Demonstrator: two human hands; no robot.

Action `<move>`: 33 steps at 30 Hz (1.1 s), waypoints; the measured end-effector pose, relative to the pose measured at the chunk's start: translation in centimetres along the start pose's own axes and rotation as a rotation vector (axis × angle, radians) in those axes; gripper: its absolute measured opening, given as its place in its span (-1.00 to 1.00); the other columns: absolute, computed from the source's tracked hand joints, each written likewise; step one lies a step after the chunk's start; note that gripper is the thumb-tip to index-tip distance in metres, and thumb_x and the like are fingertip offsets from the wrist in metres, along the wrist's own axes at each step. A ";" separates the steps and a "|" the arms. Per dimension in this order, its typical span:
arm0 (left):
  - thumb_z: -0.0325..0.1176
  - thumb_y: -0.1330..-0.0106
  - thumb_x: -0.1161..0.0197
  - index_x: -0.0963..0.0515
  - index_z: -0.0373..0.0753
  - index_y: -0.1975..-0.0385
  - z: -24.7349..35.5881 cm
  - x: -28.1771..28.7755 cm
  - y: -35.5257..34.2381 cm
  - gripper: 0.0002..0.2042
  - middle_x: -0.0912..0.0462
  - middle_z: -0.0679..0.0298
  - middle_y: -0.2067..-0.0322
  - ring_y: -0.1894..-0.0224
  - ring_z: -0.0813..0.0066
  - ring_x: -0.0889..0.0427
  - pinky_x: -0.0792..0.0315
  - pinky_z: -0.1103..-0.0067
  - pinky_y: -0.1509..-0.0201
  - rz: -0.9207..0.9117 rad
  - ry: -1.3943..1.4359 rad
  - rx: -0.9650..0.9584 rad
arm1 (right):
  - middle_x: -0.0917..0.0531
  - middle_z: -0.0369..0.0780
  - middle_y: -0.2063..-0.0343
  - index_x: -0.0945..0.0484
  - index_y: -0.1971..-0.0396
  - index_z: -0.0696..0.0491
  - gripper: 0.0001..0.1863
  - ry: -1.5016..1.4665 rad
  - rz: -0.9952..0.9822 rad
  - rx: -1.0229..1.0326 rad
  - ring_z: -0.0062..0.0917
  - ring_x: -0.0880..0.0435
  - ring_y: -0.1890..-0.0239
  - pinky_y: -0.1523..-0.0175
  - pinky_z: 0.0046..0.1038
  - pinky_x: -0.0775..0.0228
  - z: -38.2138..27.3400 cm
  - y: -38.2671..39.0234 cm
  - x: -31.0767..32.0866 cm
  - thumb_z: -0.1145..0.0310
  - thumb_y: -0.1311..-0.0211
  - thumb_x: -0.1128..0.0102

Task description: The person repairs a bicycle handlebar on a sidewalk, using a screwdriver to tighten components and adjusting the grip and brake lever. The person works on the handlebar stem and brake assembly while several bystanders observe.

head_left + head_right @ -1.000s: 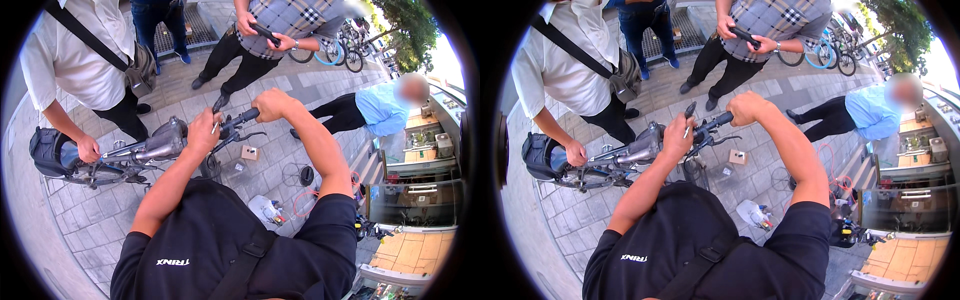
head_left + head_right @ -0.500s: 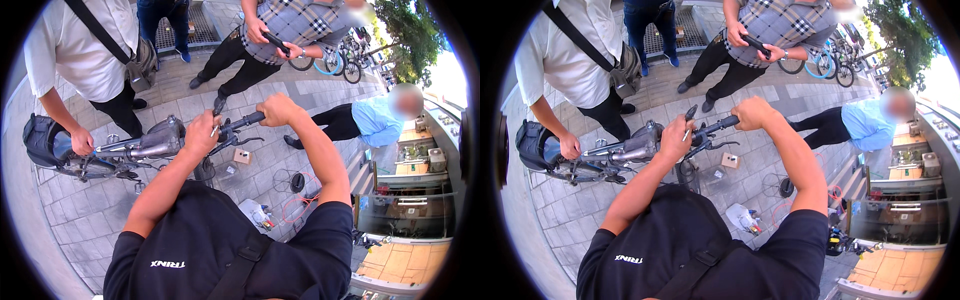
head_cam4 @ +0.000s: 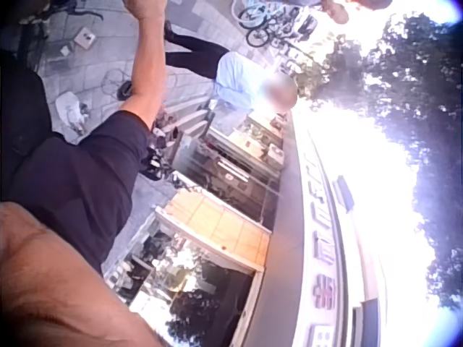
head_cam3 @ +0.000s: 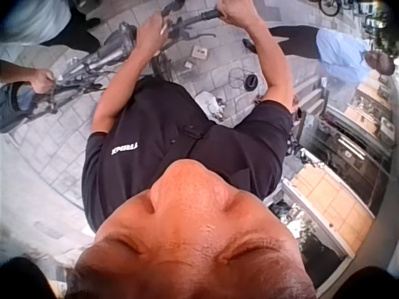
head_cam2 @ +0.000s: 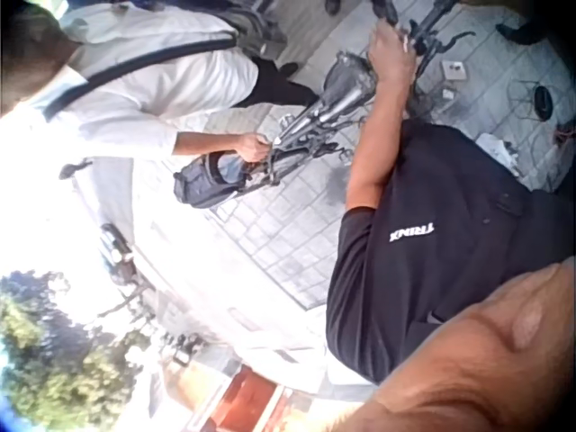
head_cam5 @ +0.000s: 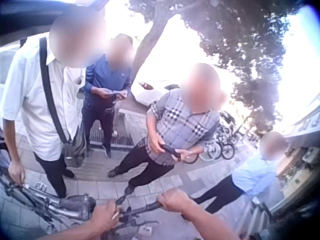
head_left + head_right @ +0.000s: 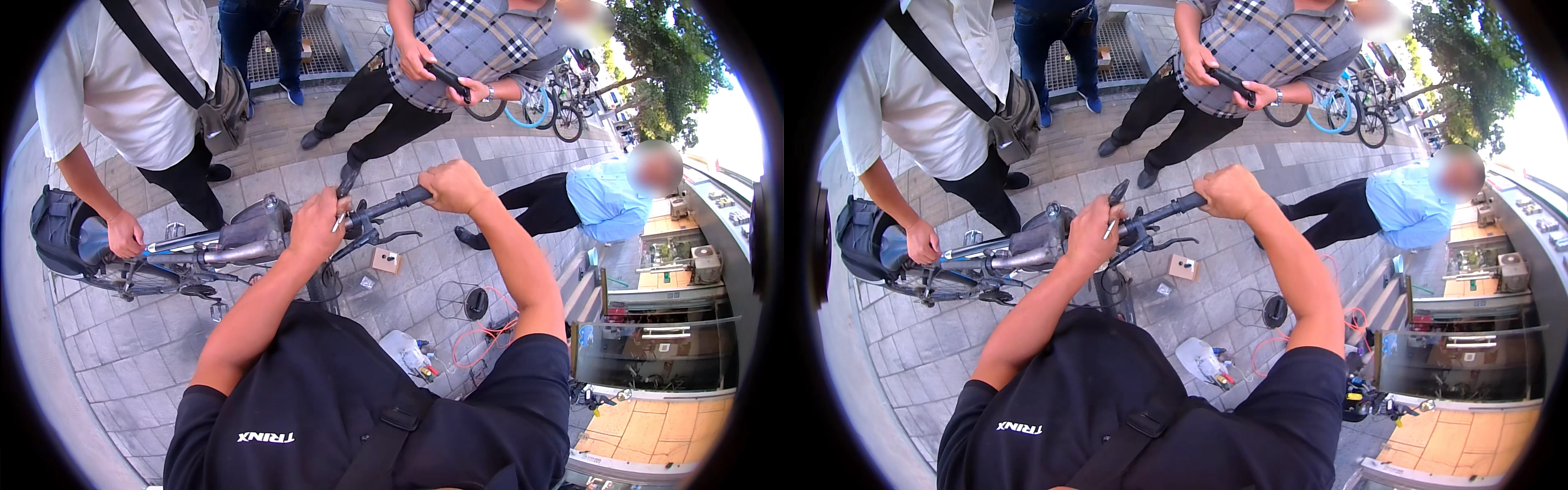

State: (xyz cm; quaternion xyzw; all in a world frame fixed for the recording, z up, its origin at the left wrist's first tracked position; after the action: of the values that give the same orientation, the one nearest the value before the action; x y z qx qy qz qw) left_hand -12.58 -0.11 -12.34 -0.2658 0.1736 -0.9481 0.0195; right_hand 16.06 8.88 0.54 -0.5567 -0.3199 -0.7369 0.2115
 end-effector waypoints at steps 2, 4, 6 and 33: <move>-0.47 -0.29 -0.35 -0.50 -0.27 0.06 0.1 0.0 0.1 -0.74 -0.72 0.03 0.36 0.17 -0.09 -0.72 -0.59 0.08 0.13 -0.008 -0.004 -0.011 | -0.73 -0.17 0.47 -0.64 0.40 -0.04 -0.71 0.064 0.229 0.030 -0.12 -0.77 0.35 0.22 -0.05 -0.58 0.0 1.0 -1.4 0.06 -0.05 -0.43; -0.40 -0.45 -0.26 -0.47 -0.33 0.02 0.1 0.1 0.0 -0.78 -0.77 0.09 0.33 0.16 -0.10 -0.74 -0.60 0.11 0.12 -0.018 -0.007 -0.023 | -0.73 -0.16 0.48 -0.65 0.40 -0.04 -0.71 0.023 0.106 -0.014 -0.11 -0.77 0.35 0.22 -0.05 -0.58 0.6 0.9 -1.4 0.07 -0.04 -0.44; -0.37 -0.53 -0.22 -0.46 -0.35 0.00 -0.3 0.2 0.3 -0.79 -0.80 0.12 0.31 0.17 -0.10 -0.75 -0.60 0.13 0.12 -0.024 -0.027 -0.027 | -0.74 -0.13 0.50 -0.65 0.39 -0.04 -0.72 -0.111 -0.162 -0.092 -0.08 -0.77 0.34 0.22 -0.04 -0.57 0.0 -0.3 1.6 0.09 -0.03 -0.43; -0.35 -0.49 -0.25 -0.53 -0.35 0.03 -0.3 0.1 0.2 -0.79 -0.78 0.08 0.36 0.17 -0.10 -0.75 -0.60 0.13 0.11 0.029 0.001 -0.032 | -0.74 -0.14 0.52 -0.64 0.41 -0.05 -0.75 -0.031 -0.194 -0.086 -0.06 -0.77 0.34 0.23 -0.04 -0.57 2.7 0.8 2.9 0.10 -0.04 -0.39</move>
State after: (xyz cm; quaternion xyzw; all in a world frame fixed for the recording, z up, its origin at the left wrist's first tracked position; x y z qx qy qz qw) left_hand -12.86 -0.23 -12.61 -0.2632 0.1928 -0.9448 0.0291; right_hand 17.62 10.34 3.99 -0.5430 -0.3436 -0.7583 0.1104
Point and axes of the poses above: each hand's wrist, its own y-axis away from the middle knuckle, its own x-axis out of the back of the hand, z = x × y, the point moved 1 cm from there along -y, towards the middle knuckle
